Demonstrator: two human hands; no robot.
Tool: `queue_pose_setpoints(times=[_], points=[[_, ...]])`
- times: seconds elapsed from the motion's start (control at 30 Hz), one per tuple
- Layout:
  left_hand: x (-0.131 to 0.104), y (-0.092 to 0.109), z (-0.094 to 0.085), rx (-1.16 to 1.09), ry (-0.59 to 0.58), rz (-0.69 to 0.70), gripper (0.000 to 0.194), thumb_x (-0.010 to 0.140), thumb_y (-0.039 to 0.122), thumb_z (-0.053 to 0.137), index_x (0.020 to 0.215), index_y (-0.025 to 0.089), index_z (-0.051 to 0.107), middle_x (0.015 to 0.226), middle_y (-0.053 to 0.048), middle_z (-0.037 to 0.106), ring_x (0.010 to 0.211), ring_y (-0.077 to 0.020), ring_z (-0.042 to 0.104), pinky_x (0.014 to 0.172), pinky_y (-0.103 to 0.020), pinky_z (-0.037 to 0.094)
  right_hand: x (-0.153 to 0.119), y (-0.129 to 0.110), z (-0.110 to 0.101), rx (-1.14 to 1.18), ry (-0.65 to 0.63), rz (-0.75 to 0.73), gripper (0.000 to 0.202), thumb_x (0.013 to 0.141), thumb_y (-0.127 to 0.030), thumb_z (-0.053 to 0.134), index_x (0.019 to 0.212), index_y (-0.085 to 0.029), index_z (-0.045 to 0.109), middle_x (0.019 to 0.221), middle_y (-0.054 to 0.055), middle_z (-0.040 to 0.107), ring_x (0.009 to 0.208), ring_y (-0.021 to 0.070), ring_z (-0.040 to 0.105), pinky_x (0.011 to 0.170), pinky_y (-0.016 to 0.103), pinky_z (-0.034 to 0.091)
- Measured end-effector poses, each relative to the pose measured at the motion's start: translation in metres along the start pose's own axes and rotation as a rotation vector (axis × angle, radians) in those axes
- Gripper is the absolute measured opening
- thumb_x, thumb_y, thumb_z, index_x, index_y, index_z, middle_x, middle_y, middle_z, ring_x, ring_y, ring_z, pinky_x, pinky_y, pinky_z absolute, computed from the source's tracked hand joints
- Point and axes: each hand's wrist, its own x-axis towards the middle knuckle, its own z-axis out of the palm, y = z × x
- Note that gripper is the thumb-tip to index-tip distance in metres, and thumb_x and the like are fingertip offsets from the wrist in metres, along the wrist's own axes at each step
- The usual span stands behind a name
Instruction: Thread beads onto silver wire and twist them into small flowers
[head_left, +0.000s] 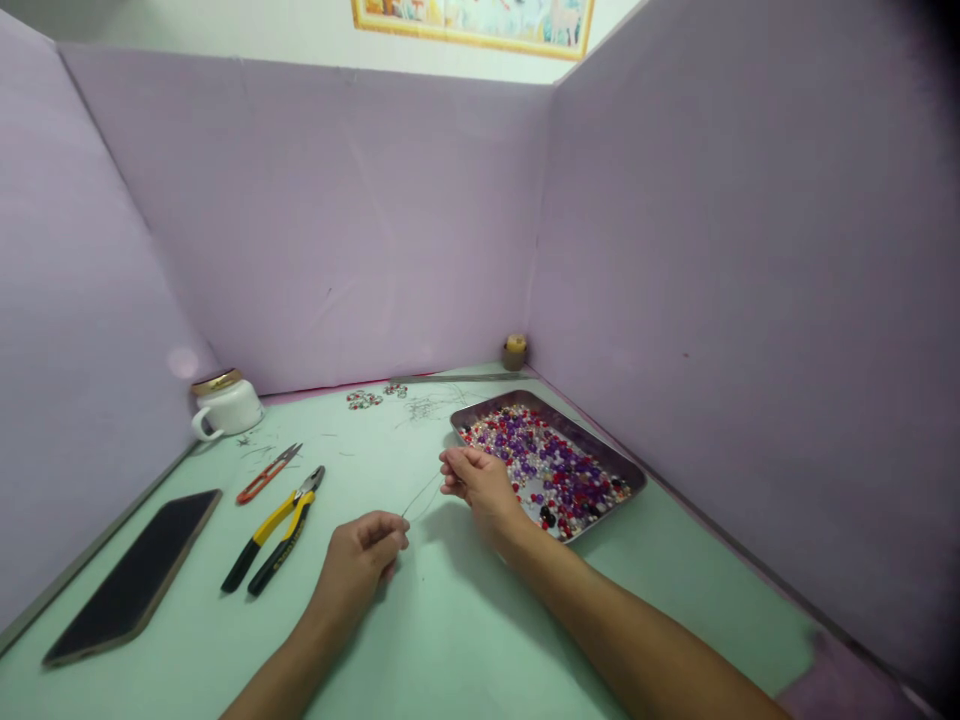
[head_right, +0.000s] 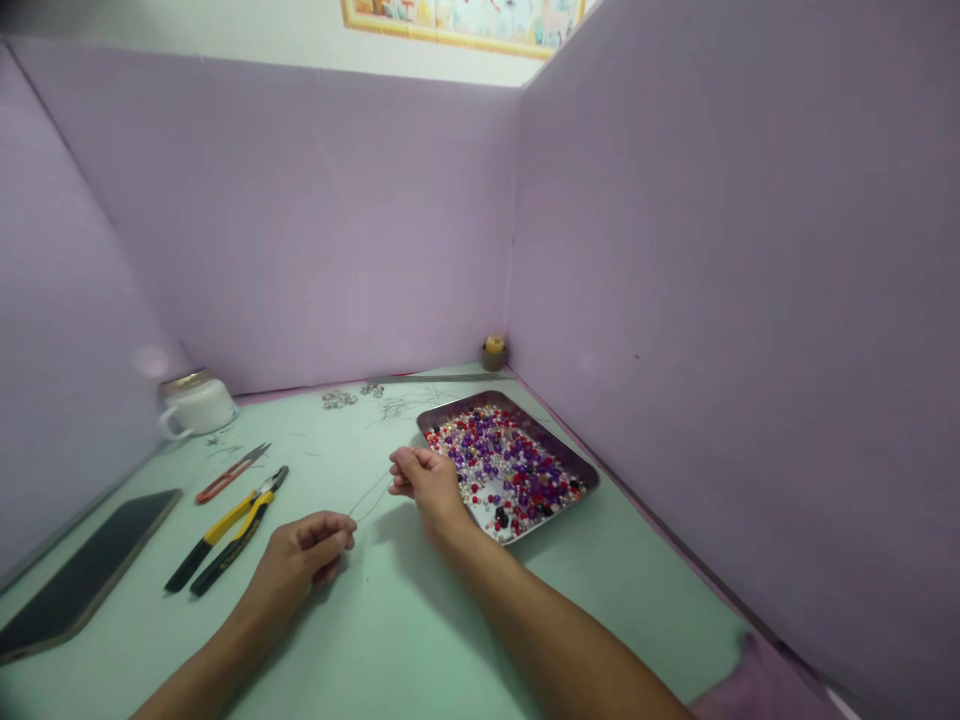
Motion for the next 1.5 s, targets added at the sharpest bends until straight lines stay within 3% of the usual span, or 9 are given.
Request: queue_pose_setpoints(times=[0.17, 0.3, 0.47, 0.63, 0.8, 0.93, 1.1, 1.27, 1.5], points=[[-0.001, 0.004, 0.0, -0.015, -0.006, 0.001, 0.02, 0.062, 0.027, 0.057, 0.075, 0.012, 0.059, 0.043, 0.005, 0.045, 0.04, -0.0069, 0.035, 0.04, -0.019, 0.024, -0.002, 0.002, 0.001, -0.009, 0.001, 0.008, 0.025, 0.06, -0.035, 0.066, 0.066, -0.011, 0.061, 0.056, -0.001, 0.054, 0.047, 0.0057, 0.048, 0.048, 0.021, 0.045], [-0.001, 0.001, 0.0, 0.092, 0.011, 0.024, 0.022, 0.066, 0.035, 0.052, 0.062, 0.014, 0.055, 0.04, 0.006, 0.042, 0.038, -0.0065, 0.031, 0.039, -0.019, 0.022, -0.006, 0.004, 0.003, -0.051, -0.026, 0.028, 0.024, 0.06, -0.034, 0.066, 0.066, -0.011, 0.062, 0.054, -0.001, 0.054, 0.046, 0.006, 0.048, 0.049, 0.022, 0.045], [0.001, -0.001, -0.001, 0.247, 0.013, 0.105, 0.017, 0.064, 0.024, 0.05, 0.05, 0.015, 0.049, 0.04, 0.005, 0.041, 0.04, -0.0071, 0.032, 0.04, -0.02, 0.023, -0.008, 0.007, 0.002, -0.156, -0.006, -0.03, 0.022, 0.062, -0.032, 0.063, 0.06, -0.01, 0.062, 0.05, -0.001, 0.054, 0.04, 0.0053, 0.044, 0.04, 0.019, 0.04], [0.0, -0.002, 0.002, 0.2, -0.016, 0.092, 0.017, 0.064, 0.025, 0.048, 0.05, 0.016, 0.046, 0.038, 0.006, 0.04, 0.037, -0.0069, 0.031, 0.039, -0.019, 0.023, -0.006, 0.008, 0.002, -0.121, 0.013, -0.016, 0.025, 0.06, -0.035, 0.064, 0.062, -0.01, 0.062, 0.051, -0.001, 0.053, 0.041, 0.0056, 0.044, 0.042, 0.02, 0.042], [-0.003, -0.005, 0.006, 0.051, 0.071, 0.031, 0.024, 0.068, 0.035, 0.048, 0.052, 0.017, 0.045, 0.034, 0.007, 0.039, 0.034, -0.0058, 0.026, 0.035, -0.018, 0.02, -0.019, 0.019, 0.011, -0.094, -0.184, 0.16, 0.039, 0.054, -0.034, 0.071, 0.085, -0.013, 0.064, 0.072, 0.003, 0.061, 0.056, 0.0096, 0.053, 0.051, 0.024, 0.045], [-0.005, -0.007, 0.008, 0.05, 0.088, 0.033, 0.026, 0.069, 0.036, 0.047, 0.051, 0.017, 0.046, 0.034, 0.007, 0.038, 0.033, -0.0059, 0.027, 0.034, -0.019, 0.02, -0.031, 0.033, 0.016, -0.187, -0.29, 0.194, 0.03, 0.056, -0.035, 0.068, 0.075, -0.011, 0.066, 0.06, 0.002, 0.06, 0.049, 0.0088, 0.051, 0.047, 0.022, 0.041], [-0.004, -0.01, 0.01, 0.199, 0.086, 0.109, 0.019, 0.067, 0.029, 0.047, 0.052, 0.017, 0.048, 0.036, 0.007, 0.039, 0.035, -0.0068, 0.029, 0.036, -0.019, 0.023, -0.029, 0.034, 0.014, -0.127, -0.159, 0.207, 0.023, 0.053, -0.032, 0.069, 0.056, -0.011, 0.061, 0.044, -0.004, 0.05, 0.038, 0.0053, 0.042, 0.043, 0.02, 0.036], [-0.004, -0.015, 0.013, 0.251, 0.086, 0.154, 0.019, 0.066, 0.026, 0.048, 0.049, 0.018, 0.042, 0.037, 0.007, 0.039, 0.037, -0.0076, 0.03, 0.039, -0.02, 0.024, -0.019, 0.024, 0.009, -0.001, 0.013, 0.167, 0.027, 0.049, -0.032, 0.072, 0.061, -0.01, 0.061, 0.052, -0.002, 0.054, 0.041, 0.0051, 0.043, 0.045, 0.021, 0.038], [-0.004, -0.014, 0.011, 0.281, 0.043, 0.142, 0.019, 0.066, 0.026, 0.048, 0.05, 0.018, 0.043, 0.037, 0.007, 0.038, 0.038, -0.0079, 0.03, 0.04, -0.02, 0.024, -0.008, 0.014, 0.002, 0.037, 0.065, 0.065, 0.025, 0.051, -0.033, 0.07, 0.062, -0.012, 0.061, 0.054, -0.002, 0.052, 0.043, 0.0049, 0.043, 0.045, 0.02, 0.038]])
